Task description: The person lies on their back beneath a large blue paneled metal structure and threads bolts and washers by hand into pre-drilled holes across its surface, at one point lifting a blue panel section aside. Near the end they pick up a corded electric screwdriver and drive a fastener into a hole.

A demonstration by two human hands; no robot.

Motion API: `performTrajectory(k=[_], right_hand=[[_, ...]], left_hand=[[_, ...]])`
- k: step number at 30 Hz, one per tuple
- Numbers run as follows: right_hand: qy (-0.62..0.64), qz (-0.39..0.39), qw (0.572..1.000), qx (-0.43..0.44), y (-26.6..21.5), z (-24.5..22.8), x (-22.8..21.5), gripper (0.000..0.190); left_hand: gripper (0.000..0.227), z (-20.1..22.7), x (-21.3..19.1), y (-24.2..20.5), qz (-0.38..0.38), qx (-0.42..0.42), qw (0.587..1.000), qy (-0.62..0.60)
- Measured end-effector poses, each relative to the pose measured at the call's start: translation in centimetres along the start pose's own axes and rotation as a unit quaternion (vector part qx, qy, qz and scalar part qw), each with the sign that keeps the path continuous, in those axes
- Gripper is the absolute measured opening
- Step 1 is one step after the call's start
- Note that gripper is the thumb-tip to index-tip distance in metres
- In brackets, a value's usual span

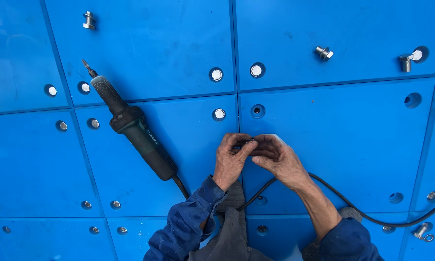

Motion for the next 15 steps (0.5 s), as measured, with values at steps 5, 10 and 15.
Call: performTrajectory(k=[5, 10, 15], right_hand=[[-0.104, 0.085, 0.990, -0.029, 2.1, 1.1, -1.3, 0.025], [-0.063, 0.106, 0.992, -0.013, 6.7, -1.3, -1.3, 0.025], [-0.242, 0.106, 0.965, 0.002, 8.6, -5.8, 1.2, 0.026]], left_hand=[[0.038, 0.3, 1.3, 0.2, -0.055, -0.073, 0.992, -0.085], [0.032, 0.0, 0.5, 0.5, 0.027, 0.022, 0.995, 0.095], [0.036, -1.2, 0.1, 0.1, 0.077, 0.210, 0.933, 0.283]])
Point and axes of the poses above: each hand's wrist, its own y-axis towards the middle knuckle, its own x-axis out of the palm, z = x × y, the point moved 4 cm from there along y, towards the middle knuckle, and after that the axes turned 12 degrees about z, right-handed, at the moved point
